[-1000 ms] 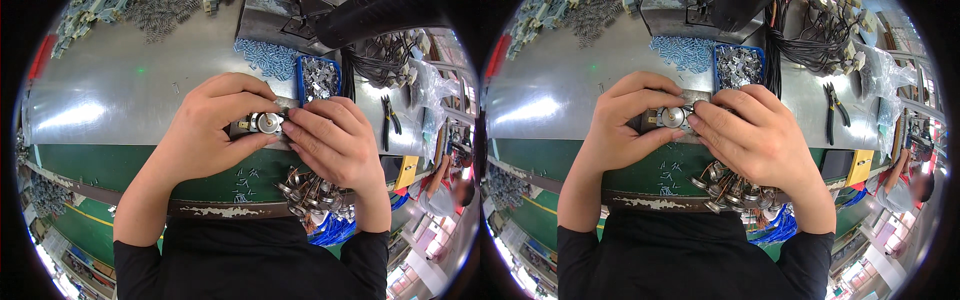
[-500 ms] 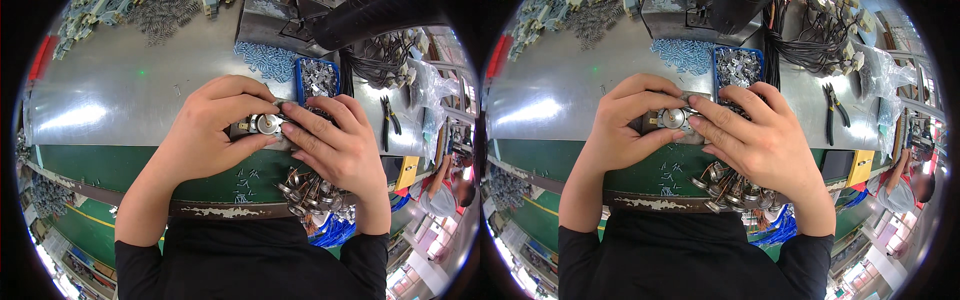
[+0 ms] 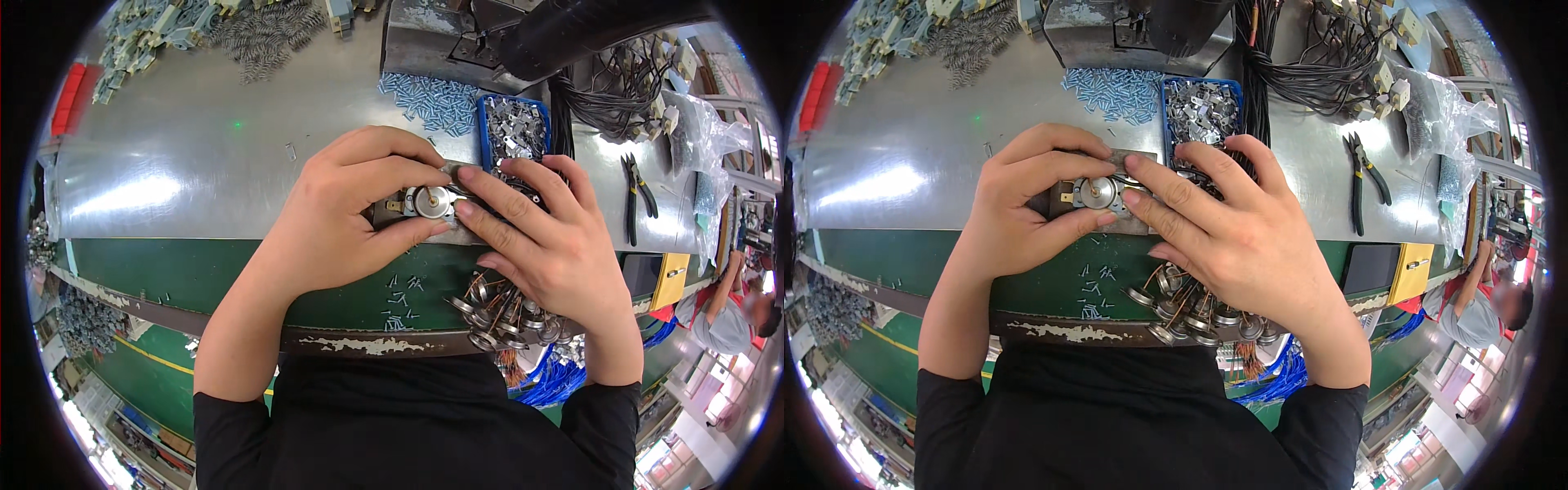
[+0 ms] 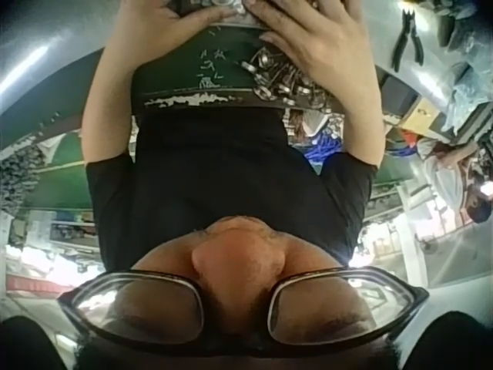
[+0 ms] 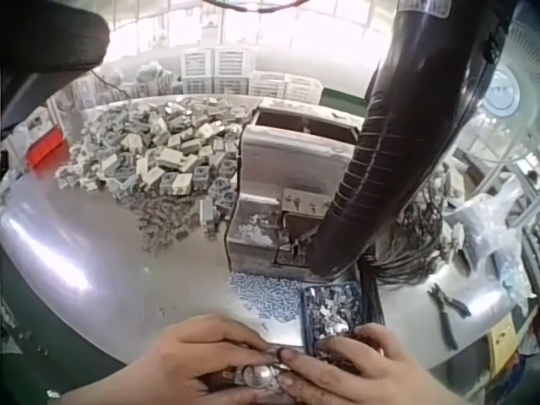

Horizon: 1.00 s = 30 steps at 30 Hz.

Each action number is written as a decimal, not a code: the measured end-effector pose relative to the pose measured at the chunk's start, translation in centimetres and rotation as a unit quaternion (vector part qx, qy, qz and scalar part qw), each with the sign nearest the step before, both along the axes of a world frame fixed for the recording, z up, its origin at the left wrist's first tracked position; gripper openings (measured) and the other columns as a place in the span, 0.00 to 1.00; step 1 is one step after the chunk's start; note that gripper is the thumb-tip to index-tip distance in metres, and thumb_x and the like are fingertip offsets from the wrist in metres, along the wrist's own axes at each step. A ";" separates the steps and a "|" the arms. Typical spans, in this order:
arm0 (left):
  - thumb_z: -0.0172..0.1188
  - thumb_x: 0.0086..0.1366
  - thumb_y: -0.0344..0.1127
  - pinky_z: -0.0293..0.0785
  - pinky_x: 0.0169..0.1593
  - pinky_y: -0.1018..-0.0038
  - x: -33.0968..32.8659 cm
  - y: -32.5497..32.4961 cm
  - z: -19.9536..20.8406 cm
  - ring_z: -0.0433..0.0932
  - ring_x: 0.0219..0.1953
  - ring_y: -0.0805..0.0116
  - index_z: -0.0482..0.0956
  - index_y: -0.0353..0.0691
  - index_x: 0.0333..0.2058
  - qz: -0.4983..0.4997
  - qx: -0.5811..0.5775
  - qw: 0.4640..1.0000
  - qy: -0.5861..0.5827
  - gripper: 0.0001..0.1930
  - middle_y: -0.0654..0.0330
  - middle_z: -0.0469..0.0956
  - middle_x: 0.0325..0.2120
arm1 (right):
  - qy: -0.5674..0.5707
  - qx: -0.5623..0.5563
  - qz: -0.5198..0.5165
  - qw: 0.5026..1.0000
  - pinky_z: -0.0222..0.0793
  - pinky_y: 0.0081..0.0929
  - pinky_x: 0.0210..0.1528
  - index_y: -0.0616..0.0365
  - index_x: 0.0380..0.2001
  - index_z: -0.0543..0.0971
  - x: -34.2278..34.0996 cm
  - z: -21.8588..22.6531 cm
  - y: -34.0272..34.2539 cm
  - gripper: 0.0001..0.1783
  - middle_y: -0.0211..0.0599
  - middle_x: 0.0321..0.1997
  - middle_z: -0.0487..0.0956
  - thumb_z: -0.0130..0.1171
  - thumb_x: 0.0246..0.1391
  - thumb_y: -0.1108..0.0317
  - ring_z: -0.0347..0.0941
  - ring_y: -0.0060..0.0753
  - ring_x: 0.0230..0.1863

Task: Manually assembling electronic components onto metal mounting plates, including wiring and fastening screws.

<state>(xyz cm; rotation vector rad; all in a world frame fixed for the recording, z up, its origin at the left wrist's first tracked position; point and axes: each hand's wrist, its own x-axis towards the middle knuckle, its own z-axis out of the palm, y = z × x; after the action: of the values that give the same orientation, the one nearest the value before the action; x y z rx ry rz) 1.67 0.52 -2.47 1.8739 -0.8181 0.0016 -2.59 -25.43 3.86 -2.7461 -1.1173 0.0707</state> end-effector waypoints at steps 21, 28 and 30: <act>0.78 0.51 0.27 0.80 0.52 0.65 -0.1 0.2 0.0 0.84 0.50 0.58 0.88 0.39 0.45 0.003 -0.011 1.000 0.003 0.20 0.57 0.85 0.48 | -0.045 0.096 0.047 0.993 0.72 0.51 0.60 0.57 0.55 0.84 0.9 -0.7 -0.5 0.33 0.39 0.62 0.82 0.62 0.58 0.41 0.78 0.50 0.58; 0.77 0.51 0.26 0.80 0.52 0.63 0.0 0.2 0.0 0.83 0.50 0.56 0.87 0.39 0.45 0.001 -0.012 1.000 -0.002 0.20 0.57 0.85 0.47 | -0.056 0.062 0.028 0.996 0.72 0.51 0.60 0.55 0.55 0.85 0.4 -0.4 0.5 0.34 0.36 0.59 0.83 0.67 0.52 0.43 0.78 0.49 0.56; 0.77 0.51 0.26 0.80 0.52 0.63 -0.1 0.2 -0.1 0.83 0.50 0.56 0.87 0.39 0.45 0.002 -0.014 1.000 0.000 0.20 0.56 0.85 0.47 | -0.065 0.051 0.027 0.996 0.72 0.51 0.61 0.55 0.55 0.85 0.1 -0.2 0.8 0.34 0.36 0.59 0.83 0.67 0.51 0.43 0.78 0.48 0.56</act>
<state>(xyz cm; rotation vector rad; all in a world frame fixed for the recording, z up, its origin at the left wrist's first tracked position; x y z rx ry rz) 1.55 0.71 -2.61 1.8488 -0.8112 0.0159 -2.50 -24.65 3.69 -2.6629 -1.1926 -0.1546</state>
